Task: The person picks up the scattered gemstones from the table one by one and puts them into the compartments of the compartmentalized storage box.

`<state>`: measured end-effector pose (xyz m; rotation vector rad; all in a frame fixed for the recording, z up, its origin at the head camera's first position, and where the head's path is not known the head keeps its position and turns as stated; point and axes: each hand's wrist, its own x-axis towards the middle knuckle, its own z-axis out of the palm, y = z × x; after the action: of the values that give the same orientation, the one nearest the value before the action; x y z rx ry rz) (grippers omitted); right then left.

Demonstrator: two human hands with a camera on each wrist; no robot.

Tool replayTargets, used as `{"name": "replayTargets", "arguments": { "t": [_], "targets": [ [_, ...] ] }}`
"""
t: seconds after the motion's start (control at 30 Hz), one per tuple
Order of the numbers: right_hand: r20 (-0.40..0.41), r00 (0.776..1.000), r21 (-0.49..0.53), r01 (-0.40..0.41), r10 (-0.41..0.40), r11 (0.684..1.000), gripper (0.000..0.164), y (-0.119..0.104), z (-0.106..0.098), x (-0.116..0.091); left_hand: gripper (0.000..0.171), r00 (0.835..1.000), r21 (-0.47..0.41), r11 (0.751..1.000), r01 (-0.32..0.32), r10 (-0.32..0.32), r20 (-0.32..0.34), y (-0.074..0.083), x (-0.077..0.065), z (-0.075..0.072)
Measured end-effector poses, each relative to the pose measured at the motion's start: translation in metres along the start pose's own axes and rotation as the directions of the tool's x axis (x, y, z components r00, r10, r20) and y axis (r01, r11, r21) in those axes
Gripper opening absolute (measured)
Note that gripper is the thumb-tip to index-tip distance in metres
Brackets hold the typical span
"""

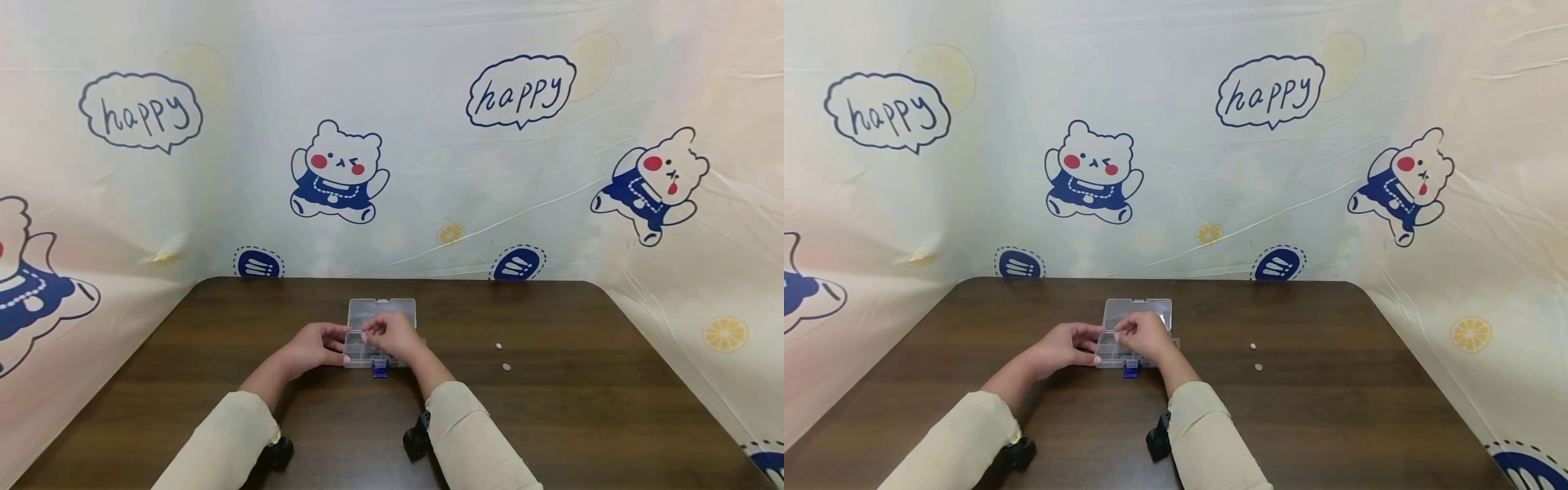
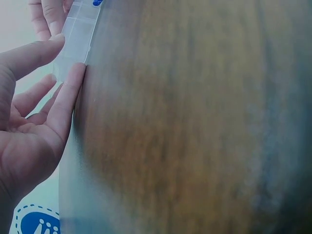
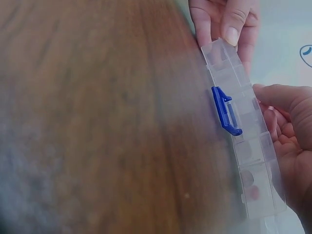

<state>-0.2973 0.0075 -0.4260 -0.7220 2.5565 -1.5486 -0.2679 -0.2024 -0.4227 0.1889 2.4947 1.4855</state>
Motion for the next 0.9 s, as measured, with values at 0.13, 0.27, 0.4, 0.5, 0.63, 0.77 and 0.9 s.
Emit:
{"name": "replayTargets", "arguments": {
  "t": [0.13, 0.27, 0.4, 0.5, 0.63, 0.77, 0.9],
  "targets": [
    [0.003, 1.0, 0.0, 0.01, -0.01, 1.0, 0.013, 0.001, 0.0, 0.0, 0.061, 1.0, 0.006, 1.0, -0.004, 0.004, 0.0, 0.0, -0.001, 0.0],
    [0.0, 1.0, 0.016, 0.026, -0.026, 1.0, 0.014, 0.002, 0.0, 0.0, 0.06, 1.0, 0.003, 1.0, 0.0, 0.0, -0.006, 0.001, -0.001, -0.001],
    [-0.012, 0.999, 0.08, 0.033, -0.033, 0.996, 0.014, 0.004, -0.002, -0.003, 0.061, 1.0, -0.002, 1.0, 0.005, -0.005, -0.006, 0.002, -0.001, 0.0],
    [-0.032, 0.999, 0.115, 0.035, -0.032, 0.993, 0.014, 0.005, -0.006, -0.007, 0.061, 1.0, -0.011, 1.0, 0.008, -0.008, -0.008, 0.002, -0.004, 0.001],
    [-0.065, 0.997, 0.11, 0.041, -0.034, 0.993, 0.014, 0.004, -0.016, -0.014, 0.06, 1.0, -0.012, 1.0, 0.004, -0.005, -0.016, 0.003, -0.004, 0.001],
    [-0.081, 0.996, 0.095, 0.038, -0.03, 0.995, 0.015, 0.003, -0.03, -0.022, 0.061, 0.999, -0.005, 1.0, 0.014, -0.014, -0.03, 0.002, -0.002, 0.002],
    [-0.101, 0.995, 0.125, 0.024, -0.011, 0.992, 0.015, 0.0, -0.045, -0.032, 0.061, 0.999, -0.013, 1.0, 0.018, -0.018, -0.034, 0.004, -0.002, 0.003]
  ]
}}
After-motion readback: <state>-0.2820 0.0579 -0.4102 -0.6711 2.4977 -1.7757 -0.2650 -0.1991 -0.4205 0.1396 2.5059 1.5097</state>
